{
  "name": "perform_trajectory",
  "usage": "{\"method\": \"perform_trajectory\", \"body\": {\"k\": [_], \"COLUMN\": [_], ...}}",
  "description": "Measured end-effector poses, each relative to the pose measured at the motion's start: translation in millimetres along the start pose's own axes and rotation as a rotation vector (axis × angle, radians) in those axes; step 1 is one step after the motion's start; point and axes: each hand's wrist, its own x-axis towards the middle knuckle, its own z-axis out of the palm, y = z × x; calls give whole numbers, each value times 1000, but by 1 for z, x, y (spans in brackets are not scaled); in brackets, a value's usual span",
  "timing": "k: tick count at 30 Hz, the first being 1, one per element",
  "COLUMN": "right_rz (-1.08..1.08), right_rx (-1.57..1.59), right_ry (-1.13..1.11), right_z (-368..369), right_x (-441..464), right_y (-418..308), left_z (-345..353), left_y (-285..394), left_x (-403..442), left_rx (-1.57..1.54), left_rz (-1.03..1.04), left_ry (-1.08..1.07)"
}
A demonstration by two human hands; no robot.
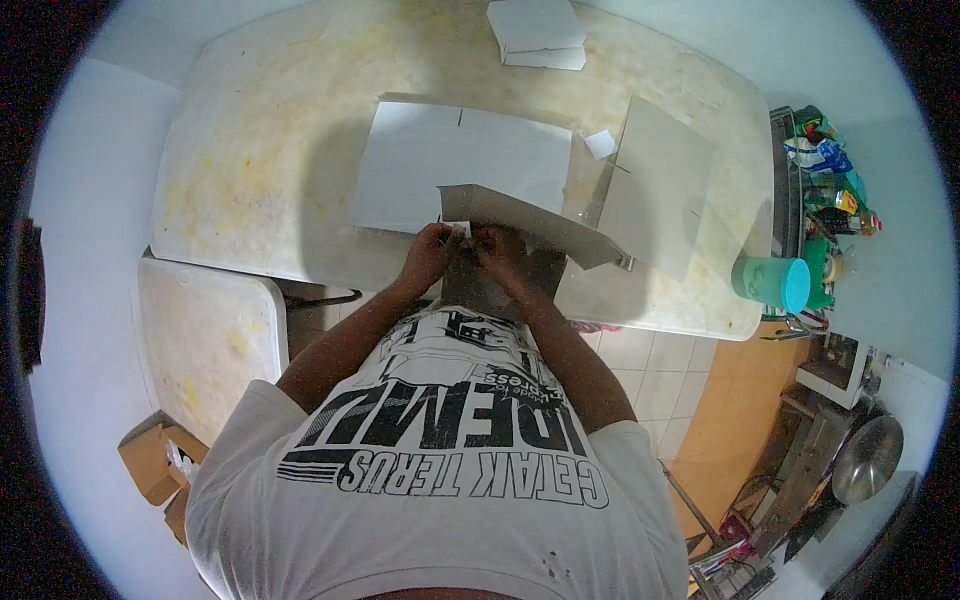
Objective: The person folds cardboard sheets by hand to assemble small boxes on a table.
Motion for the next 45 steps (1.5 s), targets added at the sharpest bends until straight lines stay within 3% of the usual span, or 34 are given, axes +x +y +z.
{"method": "perform_trajectory", "body": {"k": [2, 5, 8, 11, 14, 20, 23, 26, 29, 32, 35, 39, 45], "right_rz": [43, 22, -13, -21, 80, -102, 6, 38, 65, 63, 60, 83, 52], "right_rx": [100, -72, -167, -122, -167, -238, 37, 25, 50, 172, 229, 268, 35], "right_ry": [-69, -47, -45, -96, -118, 53, 16, 4, -19, -17, 1, -59, 30], "right_z": [2, 2, 14, 21, 12, 12, 10, 10, 5, 5, 6, 4, 5], "right_x": [-1, -7, -3, 0, -12, -2, -3, 0, -2, -2, 11, 14, 8], "right_y": [2, -15, 10, 27, -7, -4, -22, -26, -39, -33, -17, -15, -15], "left_z": [3, 9, 8, 2, -5, -15, -26, -22, -26, -24, -25, -25, -19], "left_y": [-10, -11, -9, -4, 4, 1, 20, 10, 24, 16, 18, 13, 5], "left_x": [-3, -10, -14, -15, -18, -7, -16, -10, -13, -5, 0, 4, 4], "left_rx": [-173, -424, -475, -345, -63, 71, -63, -309, -390, -362, -536, -549, -577], "left_rz": [-96, -155, -80, 28, 198, 269, 133, -54, -146, -104, -293, -299, -254], "left_ry": [-36, 32, 110, 95, 191, 132, 51, -30, -87, -160, -232, -262, -213]}}
